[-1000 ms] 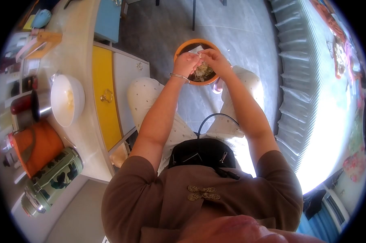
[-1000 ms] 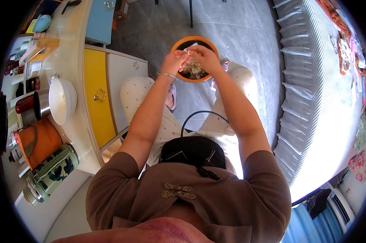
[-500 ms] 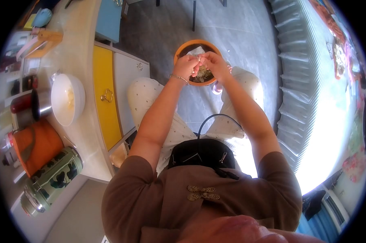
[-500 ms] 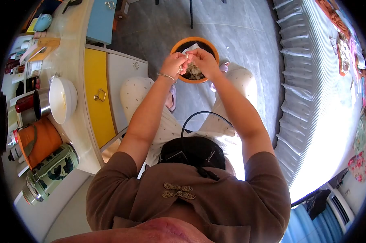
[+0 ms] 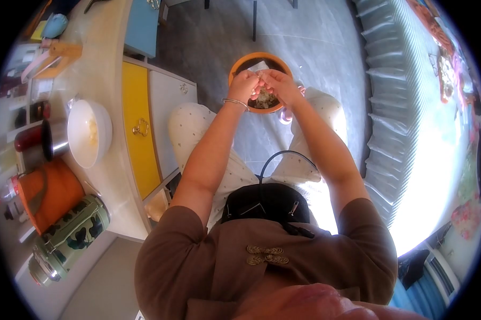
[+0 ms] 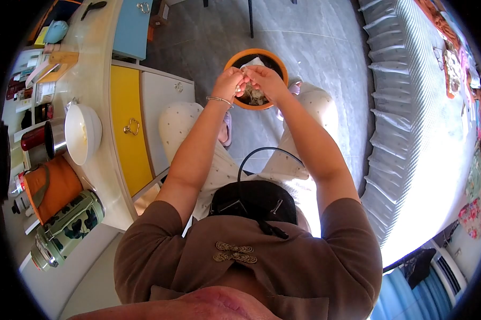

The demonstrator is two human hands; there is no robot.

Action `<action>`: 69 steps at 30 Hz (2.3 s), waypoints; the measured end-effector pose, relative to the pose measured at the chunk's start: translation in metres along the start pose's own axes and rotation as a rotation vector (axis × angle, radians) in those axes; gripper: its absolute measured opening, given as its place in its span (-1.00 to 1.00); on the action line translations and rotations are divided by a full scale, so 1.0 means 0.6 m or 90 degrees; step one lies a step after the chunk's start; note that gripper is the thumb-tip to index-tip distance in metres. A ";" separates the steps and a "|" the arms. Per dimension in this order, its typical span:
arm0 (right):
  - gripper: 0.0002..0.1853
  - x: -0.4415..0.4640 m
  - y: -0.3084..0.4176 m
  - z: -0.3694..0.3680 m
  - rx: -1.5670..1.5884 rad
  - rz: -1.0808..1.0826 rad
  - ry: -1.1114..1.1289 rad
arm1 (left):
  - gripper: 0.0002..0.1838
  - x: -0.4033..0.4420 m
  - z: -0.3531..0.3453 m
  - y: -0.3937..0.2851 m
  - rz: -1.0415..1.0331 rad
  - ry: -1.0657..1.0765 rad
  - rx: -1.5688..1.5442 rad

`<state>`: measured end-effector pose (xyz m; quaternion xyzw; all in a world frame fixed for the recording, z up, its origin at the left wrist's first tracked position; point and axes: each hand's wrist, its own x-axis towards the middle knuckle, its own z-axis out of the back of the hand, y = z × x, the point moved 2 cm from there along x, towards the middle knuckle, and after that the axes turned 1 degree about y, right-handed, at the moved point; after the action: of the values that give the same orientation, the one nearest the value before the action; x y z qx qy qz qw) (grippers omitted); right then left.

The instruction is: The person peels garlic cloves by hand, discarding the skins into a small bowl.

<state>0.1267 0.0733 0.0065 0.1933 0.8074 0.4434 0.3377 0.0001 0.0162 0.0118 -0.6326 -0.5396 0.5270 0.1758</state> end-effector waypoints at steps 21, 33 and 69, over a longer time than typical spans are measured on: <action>-0.68 0.009 -0.008 0.027 -0.044 0.036 -0.091 | -0.78 0.005 0.005 0.009 -0.119 -0.109 0.250; -0.67 0.010 -0.010 0.022 -0.083 0.012 -0.089 | -0.82 0.018 0.021 0.017 -0.286 -0.162 0.388; -0.66 0.010 -0.007 0.022 -0.220 0.064 -0.013 | -0.89 0.000 0.002 -0.003 -0.073 -0.062 0.121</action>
<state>0.1320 0.0826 -0.0043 0.1771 0.7053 0.5899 0.3510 -0.0020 0.0165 0.0127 -0.5548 -0.5307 0.5948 0.2383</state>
